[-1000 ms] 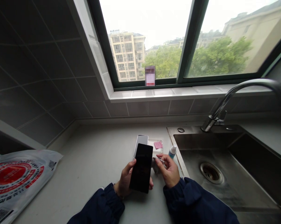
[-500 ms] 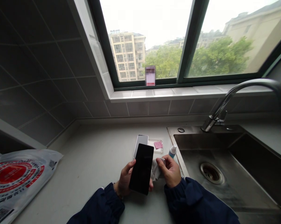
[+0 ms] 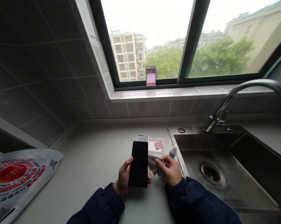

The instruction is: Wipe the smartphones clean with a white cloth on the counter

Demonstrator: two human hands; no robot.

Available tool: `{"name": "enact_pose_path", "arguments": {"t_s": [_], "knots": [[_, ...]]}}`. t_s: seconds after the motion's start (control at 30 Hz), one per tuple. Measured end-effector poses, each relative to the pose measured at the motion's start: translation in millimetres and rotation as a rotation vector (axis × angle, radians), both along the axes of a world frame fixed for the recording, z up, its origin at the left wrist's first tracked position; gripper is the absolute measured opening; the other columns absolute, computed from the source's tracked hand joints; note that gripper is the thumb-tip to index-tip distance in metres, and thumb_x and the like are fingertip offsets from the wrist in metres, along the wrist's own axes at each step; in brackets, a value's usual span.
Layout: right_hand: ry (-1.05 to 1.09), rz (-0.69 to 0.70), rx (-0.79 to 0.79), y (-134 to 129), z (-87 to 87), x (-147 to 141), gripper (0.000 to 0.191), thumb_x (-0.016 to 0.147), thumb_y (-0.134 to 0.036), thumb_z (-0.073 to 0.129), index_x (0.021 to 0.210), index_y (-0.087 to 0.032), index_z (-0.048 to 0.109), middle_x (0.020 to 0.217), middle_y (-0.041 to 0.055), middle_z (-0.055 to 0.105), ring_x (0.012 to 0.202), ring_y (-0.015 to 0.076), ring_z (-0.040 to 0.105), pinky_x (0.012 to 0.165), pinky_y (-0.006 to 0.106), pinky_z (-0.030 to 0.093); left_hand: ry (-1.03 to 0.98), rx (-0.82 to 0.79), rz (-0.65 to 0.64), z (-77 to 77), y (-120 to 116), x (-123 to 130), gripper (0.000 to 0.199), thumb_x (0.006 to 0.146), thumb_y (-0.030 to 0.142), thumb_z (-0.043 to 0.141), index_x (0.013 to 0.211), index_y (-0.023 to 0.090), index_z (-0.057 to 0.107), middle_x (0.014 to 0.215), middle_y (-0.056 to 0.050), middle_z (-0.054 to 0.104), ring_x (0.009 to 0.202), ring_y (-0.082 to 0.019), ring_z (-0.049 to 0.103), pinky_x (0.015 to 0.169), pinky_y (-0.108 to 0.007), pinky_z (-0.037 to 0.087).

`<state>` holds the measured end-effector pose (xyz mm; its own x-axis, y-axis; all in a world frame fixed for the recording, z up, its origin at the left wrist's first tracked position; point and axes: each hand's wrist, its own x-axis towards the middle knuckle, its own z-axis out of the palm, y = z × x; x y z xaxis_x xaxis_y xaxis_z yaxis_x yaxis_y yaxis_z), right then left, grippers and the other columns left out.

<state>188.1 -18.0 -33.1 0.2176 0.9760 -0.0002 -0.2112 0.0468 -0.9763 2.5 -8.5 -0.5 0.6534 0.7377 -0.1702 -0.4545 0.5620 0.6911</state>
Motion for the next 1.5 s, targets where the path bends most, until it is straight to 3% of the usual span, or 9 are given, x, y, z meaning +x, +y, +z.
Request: {"name": "enact_pose_path", "arguments": {"t_s": [0.13, 0.27, 0.47, 0.67, 0.87, 1.07, 1.2, 1.37, 1.5], "knots": [[0.005, 0.072, 0.004, 0, 0.9, -3, 0.051, 0.068, -0.055, 0.079, 0.068, -0.022, 0.040, 0.050, -0.0082, 0.044, 0.040, 0.0068, 0.040, 0.040, 0.019, 0.030, -0.028, 0.001, 0.023, 3.9, 0, 0, 0.076, 0.092, 0.059, 0.020, 0.132, 0.000, 0.047, 0.084, -0.023, 0.070, 0.076, -0.033, 0.067, 0.076, -0.044, 0.044], [-0.038, 0.126, 0.054, 1, 4.8, 2, 0.047, 0.070, -0.050, 0.079, 0.066, -0.021, 0.043, 0.056, -0.0049, 0.050, 0.047, 0.0096, 0.047, 0.044, 0.021, 0.038, -0.089, 0.014, 0.066, 6.7, 2, 1, 0.072, 0.094, 0.056, 0.020, 0.145, 0.007, 0.034, 0.091, -0.020, 0.070, 0.078, -0.030, 0.066, 0.076, -0.045, 0.044], [-0.125, 0.217, 0.185, 2, 14.2, 14, 0.034, 0.076, -0.034, 0.075, 0.068, -0.021, 0.045, 0.098, 0.0065, 0.061, 0.097, 0.0211, 0.061, 0.080, 0.031, 0.052, -0.095, 0.027, 0.049, 8.5, 3, 0, 0.076, 0.094, 0.057, 0.018, 0.148, 0.004, 0.028, 0.085, -0.020, 0.069, 0.080, -0.029, 0.065, 0.080, -0.046, 0.044], [-0.286, 0.471, 0.307, 0, 17.2, 15, 0.021, 0.069, -0.005, 0.061, 0.074, -0.020, 0.048, 0.126, 0.0101, 0.060, 0.105, 0.0232, 0.066, 0.084, 0.034, 0.056, -0.123, -0.012, 0.067, 8.7, 5, -2, 0.076, 0.094, 0.056, 0.021, 0.149, 0.004, 0.023, 0.090, -0.021, 0.068, 0.084, -0.029, 0.065, 0.081, -0.045, 0.047], [-0.406, 0.257, 0.323, 1, 12.6, 18, 0.024, 0.070, -0.004, 0.055, 0.086, -0.022, 0.055, 0.102, 0.0054, 0.071, 0.092, 0.0191, 0.070, 0.080, 0.030, 0.055, -0.133, -0.006, 0.054, 7.2, 5, -2, 0.077, 0.093, 0.057, 0.020, 0.149, 0.004, 0.026, 0.089, -0.021, 0.069, 0.085, -0.030, 0.065, 0.082, -0.047, 0.046], [-0.413, 0.104, 0.276, 1, 16.7, 22, 0.021, 0.078, -0.015, 0.058, 0.098, -0.021, 0.063, 0.088, 0.0026, 0.069, 0.077, 0.0161, 0.068, 0.069, 0.025, 0.054, -0.054, 0.043, 0.025, 6.6, 3, 0, 0.075, 0.094, 0.057, 0.018, 0.148, 0.006, 0.028, 0.088, -0.022, 0.070, 0.082, -0.030, 0.067, 0.080, -0.045, 0.044], [-0.398, 0.097, 0.280, -2, 22.9, 20, 0.007, 0.078, -0.021, 0.060, 0.085, -0.020, 0.062, 0.077, 0.0006, 0.063, 0.061, 0.0134, 0.061, 0.055, 0.022, 0.048, -0.018, 0.039, -0.024, 2.5, 2, 1, 0.076, 0.093, 0.059, 0.017, 0.148, 0.007, 0.029, 0.088, -0.022, 0.071, 0.081, -0.032, 0.067, 0.079, -0.046, 0.043], [-0.293, 0.143, 0.338, -6, 35.5, 21, 0.012, 0.080, -0.031, 0.057, 0.075, -0.021, 0.050, 0.090, 0.0068, 0.067, 0.089, 0.0233, 0.065, 0.077, 0.034, 0.051, 0.015, 0.018, -0.040, -2.1, 2, 2, 0.079, 0.092, 0.061, 0.018, 0.146, 0.004, 0.032, 0.086, -0.022, 0.071, 0.080, -0.032, 0.068, 0.083, -0.047, 0.043], [-0.202, 0.279, 0.219, -6, 43.9, 26, 0.017, 0.084, -0.035, 0.054, 0.074, -0.021, 0.049, 0.087, 0.0093, 0.070, 0.077, 0.0221, 0.065, 0.068, 0.034, 0.052, 0.005, 0.013, -0.039, 0.4, 1, 3, 0.077, 0.092, 0.060, 0.020, 0.146, 0.007, 0.033, 0.084, -0.019, 0.071, 0.081, -0.031, 0.067, 0.083, -0.048, 0.043]]}}
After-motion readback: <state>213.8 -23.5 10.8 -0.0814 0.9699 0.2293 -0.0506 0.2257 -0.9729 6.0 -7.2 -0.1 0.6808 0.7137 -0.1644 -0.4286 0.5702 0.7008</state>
